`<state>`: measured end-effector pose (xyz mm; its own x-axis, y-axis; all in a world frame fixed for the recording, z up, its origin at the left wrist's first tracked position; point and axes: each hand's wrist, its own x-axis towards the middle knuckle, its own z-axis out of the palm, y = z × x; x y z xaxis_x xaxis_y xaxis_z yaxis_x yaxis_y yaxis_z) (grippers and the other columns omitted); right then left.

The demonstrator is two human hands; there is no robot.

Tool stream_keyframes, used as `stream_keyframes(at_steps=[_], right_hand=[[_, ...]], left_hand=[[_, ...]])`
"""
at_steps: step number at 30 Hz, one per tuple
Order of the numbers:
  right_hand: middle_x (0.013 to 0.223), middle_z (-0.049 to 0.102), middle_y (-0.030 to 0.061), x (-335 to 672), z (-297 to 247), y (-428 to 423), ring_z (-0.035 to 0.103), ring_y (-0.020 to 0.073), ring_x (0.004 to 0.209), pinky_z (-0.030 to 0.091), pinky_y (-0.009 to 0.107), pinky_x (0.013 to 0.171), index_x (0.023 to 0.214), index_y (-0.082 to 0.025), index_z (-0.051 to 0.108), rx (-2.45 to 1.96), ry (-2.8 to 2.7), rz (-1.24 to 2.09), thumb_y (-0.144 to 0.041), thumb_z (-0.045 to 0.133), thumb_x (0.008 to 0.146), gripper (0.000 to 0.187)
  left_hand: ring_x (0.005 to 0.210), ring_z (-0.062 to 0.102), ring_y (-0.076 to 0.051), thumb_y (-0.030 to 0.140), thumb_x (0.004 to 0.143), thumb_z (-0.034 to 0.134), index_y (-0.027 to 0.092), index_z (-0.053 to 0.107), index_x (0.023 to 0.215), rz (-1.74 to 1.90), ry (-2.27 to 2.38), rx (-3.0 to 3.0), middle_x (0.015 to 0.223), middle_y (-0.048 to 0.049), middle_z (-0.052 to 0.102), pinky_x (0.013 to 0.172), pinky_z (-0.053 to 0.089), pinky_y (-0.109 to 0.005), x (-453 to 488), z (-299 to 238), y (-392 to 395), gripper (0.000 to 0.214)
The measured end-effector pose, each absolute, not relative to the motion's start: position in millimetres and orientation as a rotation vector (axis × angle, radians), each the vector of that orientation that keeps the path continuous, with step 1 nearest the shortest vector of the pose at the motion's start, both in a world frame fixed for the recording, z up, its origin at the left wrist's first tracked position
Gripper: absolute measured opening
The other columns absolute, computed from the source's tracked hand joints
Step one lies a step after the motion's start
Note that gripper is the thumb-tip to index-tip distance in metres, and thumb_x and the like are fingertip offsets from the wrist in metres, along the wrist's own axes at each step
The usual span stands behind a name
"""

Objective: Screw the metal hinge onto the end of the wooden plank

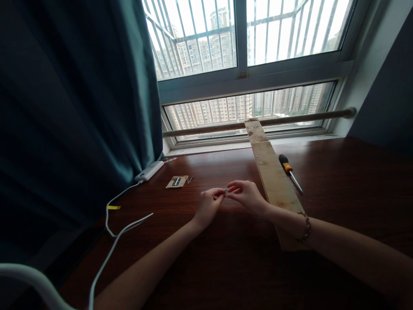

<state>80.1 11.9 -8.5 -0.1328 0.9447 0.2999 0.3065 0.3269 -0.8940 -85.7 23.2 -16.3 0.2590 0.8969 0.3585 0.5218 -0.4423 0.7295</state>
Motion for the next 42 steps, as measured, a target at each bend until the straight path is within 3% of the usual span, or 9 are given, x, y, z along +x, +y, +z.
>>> stream_keyframes(at_steps=[3,11,20,42], right_hand=[[0.085,0.069,0.0060,79.6,-9.3,11.2,0.065,0.0180,0.070,0.050,0.026,0.062,0.085,-0.018,0.068,-1.179,-1.667,0.827,-0.025,0.070,0.065,0.022],[0.072,0.067,0.0055,78.8,-15.5,13.5,0.064,0.0184,0.067,0.047,0.025,0.057,0.082,-0.016,0.068,-1.183,-1.730,0.788,-0.026,0.068,0.067,0.017],[0.071,0.068,0.0037,82.0,-11.7,18.4,0.063,0.0166,0.064,0.045,0.024,0.058,0.077,-0.018,0.069,-1.200,-1.716,0.784,-0.024,0.068,0.067,0.012],[0.067,0.066,0.0043,77.8,-14.1,14.1,0.062,0.0160,0.063,0.045,0.023,0.056,0.077,-0.016,0.069,-1.208,-1.746,0.852,-0.024,0.066,0.068,0.013]], left_hand=[[0.075,0.063,-0.020,0.028,0.071,0.060,0.018,0.070,0.083,1.101,1.539,2.026,0.082,-0.0063,0.070,0.073,0.047,-0.030,-109.2,-25.2,52.2,0.018],[0.086,0.062,-0.023,0.032,0.069,0.061,0.018,0.070,0.085,0.751,2.173,1.941,0.090,-0.0081,0.069,0.073,0.044,-0.030,-165.1,-30.2,116.2,0.022],[0.081,0.061,-0.021,0.034,0.068,0.064,0.021,0.065,0.080,0.604,2.429,1.960,0.085,-0.0064,0.069,0.061,0.041,-0.027,-152.7,-28.4,140.3,0.018],[0.081,0.059,-0.026,0.035,0.079,0.047,0.020,0.067,0.083,0.466,2.516,2.238,0.085,-0.0112,0.066,0.063,0.040,-0.032,-164.5,-32.9,131.1,0.026]])
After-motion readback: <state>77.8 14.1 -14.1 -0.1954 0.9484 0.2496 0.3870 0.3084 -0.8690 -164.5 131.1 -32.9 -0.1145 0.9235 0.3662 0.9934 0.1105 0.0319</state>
